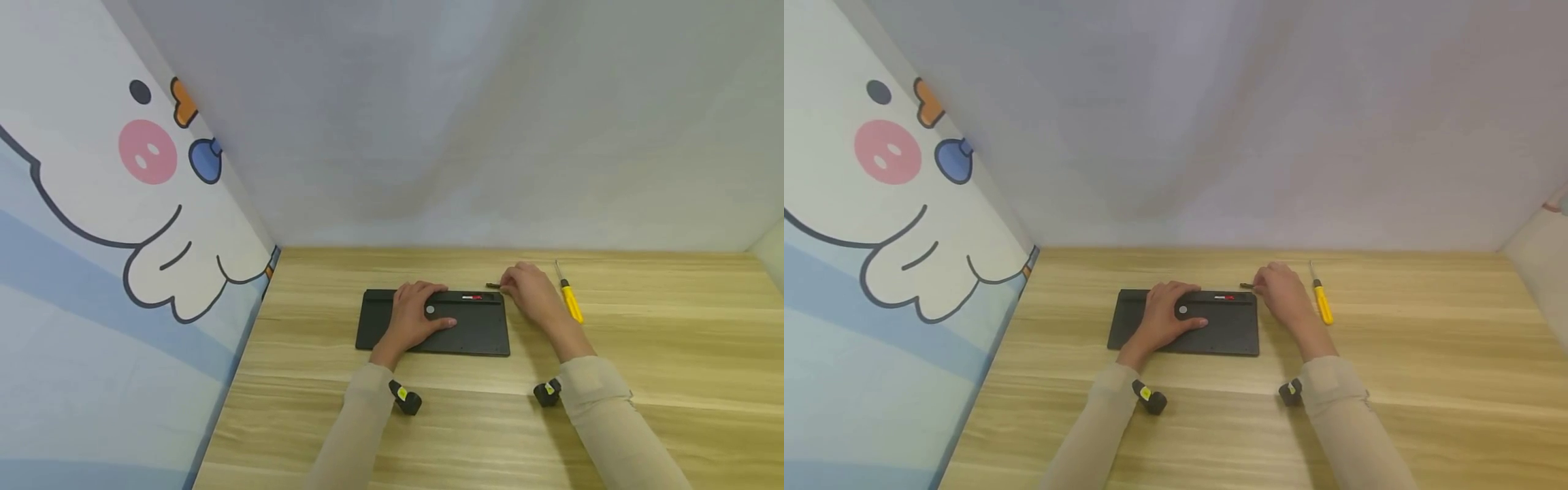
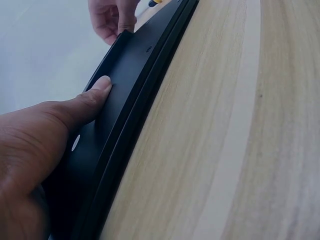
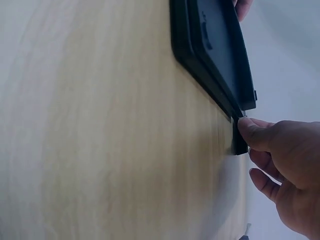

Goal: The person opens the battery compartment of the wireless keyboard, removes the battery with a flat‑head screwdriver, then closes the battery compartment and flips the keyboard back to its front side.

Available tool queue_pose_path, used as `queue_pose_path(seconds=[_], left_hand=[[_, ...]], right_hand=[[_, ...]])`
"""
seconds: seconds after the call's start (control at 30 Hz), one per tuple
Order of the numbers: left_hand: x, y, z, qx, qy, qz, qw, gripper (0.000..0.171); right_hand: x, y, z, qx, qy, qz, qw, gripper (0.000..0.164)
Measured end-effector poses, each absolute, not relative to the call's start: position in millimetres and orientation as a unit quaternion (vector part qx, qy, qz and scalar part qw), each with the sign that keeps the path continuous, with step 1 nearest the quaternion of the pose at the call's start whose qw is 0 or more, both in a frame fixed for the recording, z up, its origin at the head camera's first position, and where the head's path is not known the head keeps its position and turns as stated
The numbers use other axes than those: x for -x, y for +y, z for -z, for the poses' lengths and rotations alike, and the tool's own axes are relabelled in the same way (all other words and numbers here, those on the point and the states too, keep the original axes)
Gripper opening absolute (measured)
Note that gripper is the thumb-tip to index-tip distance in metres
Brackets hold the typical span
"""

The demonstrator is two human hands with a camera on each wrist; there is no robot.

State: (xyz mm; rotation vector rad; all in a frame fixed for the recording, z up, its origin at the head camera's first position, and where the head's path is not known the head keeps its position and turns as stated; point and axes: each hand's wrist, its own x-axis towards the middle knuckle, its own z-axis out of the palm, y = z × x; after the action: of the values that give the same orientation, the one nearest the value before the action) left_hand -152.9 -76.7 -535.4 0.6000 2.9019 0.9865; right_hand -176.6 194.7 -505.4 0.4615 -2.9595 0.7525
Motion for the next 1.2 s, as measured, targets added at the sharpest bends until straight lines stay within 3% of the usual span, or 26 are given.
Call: queue_pose_path(seconds=[0.73, 1.2], left_hand=[[152, -77, 537, -0.19, 0.928, -0.32, 0.008, 0.067], [152, -77, 537, -0.191, 0.926, -0.325, 0.012, 0.067]], right_hand=[[178, 196, 507, -0.15, -0.958, -0.245, -0.005, 0.009], [168, 212, 506, -0.133, -0.95, -0.28, 0.032, 0.017]])
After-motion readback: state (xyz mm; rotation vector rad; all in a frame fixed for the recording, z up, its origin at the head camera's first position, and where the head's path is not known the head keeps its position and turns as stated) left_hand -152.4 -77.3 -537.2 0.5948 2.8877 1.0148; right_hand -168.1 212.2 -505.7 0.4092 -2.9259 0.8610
